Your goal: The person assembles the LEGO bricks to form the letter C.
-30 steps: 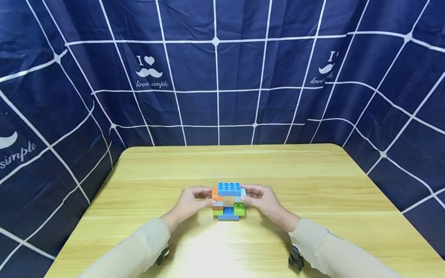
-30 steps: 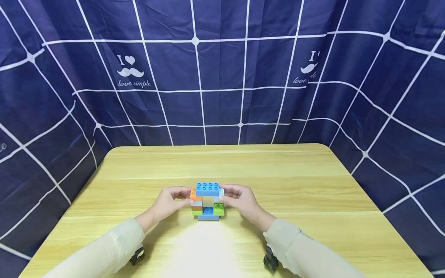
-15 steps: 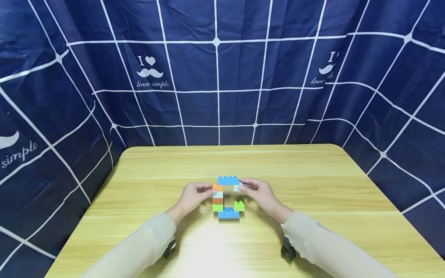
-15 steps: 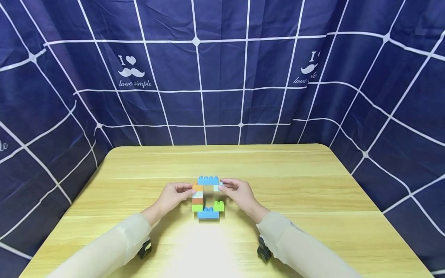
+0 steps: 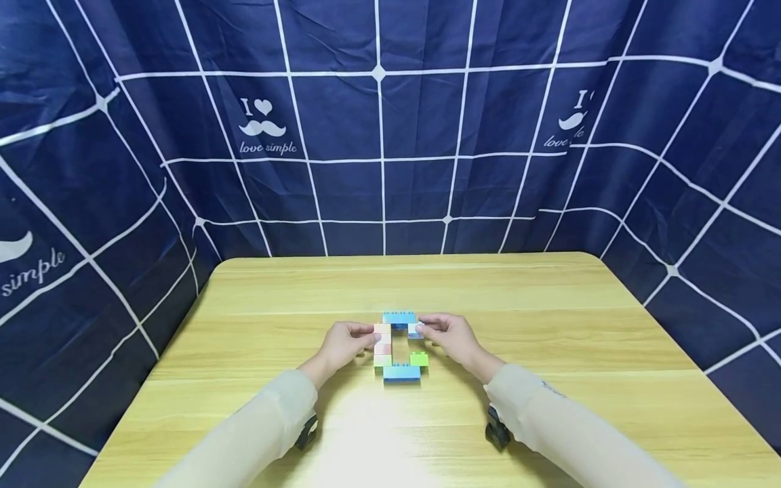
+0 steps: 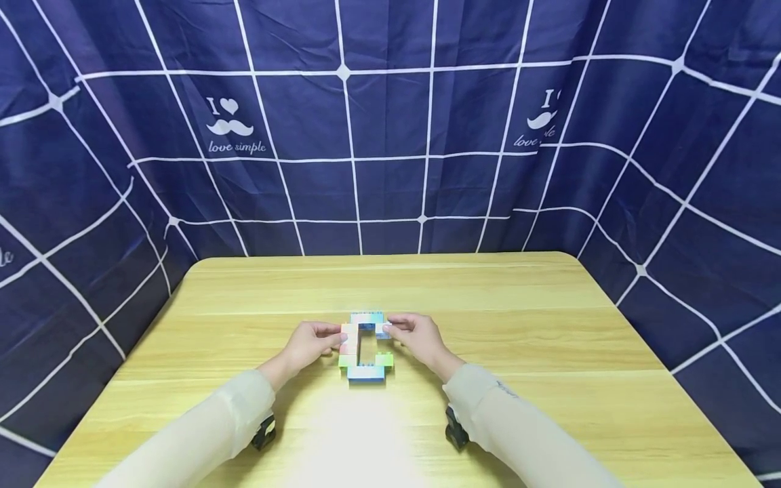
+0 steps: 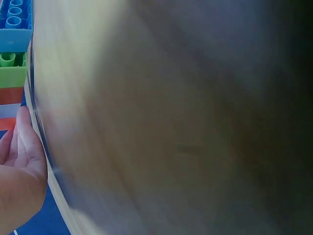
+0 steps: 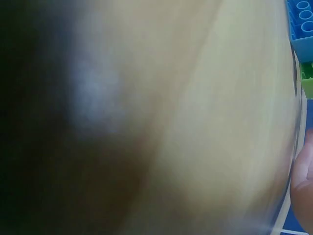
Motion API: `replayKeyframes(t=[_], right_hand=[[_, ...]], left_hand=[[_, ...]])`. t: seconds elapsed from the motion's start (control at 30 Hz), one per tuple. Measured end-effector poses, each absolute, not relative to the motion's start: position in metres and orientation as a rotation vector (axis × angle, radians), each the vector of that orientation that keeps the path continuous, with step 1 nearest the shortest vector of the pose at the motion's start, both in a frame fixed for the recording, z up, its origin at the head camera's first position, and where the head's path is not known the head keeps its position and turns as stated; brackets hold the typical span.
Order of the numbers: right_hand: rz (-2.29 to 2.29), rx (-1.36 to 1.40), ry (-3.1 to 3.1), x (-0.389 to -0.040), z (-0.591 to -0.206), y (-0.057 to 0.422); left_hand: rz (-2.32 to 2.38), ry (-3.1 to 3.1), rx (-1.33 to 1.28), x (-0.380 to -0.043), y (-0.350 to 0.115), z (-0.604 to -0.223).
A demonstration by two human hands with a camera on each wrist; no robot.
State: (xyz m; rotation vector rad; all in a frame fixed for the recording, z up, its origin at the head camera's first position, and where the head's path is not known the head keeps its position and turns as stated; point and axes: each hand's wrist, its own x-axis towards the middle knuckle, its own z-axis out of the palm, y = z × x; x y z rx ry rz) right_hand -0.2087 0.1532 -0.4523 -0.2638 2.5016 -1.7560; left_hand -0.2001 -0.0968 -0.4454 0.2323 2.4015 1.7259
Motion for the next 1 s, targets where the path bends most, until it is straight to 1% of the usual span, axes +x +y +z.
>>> replayKeyframes(t=[0.6, 0.73, 1.0], right_hand=[[-1.553, -0.166, 2.727, -0.205, -0.451, 0.145], [-1.539, -0.132, 2.724, -0.206, -0.451, 0.144], [-1.594, -0.168, 2.673, -0.205, -0.444, 0.155]], left_hand=[[1.664, 2.459, 0.208, -0.199, -0.095, -0.448], [1.672, 2.459, 0.207, -0.199, -0.094, -0.447], [1.700, 2.463, 0.144, -0.201, -0.103, -0.442]])
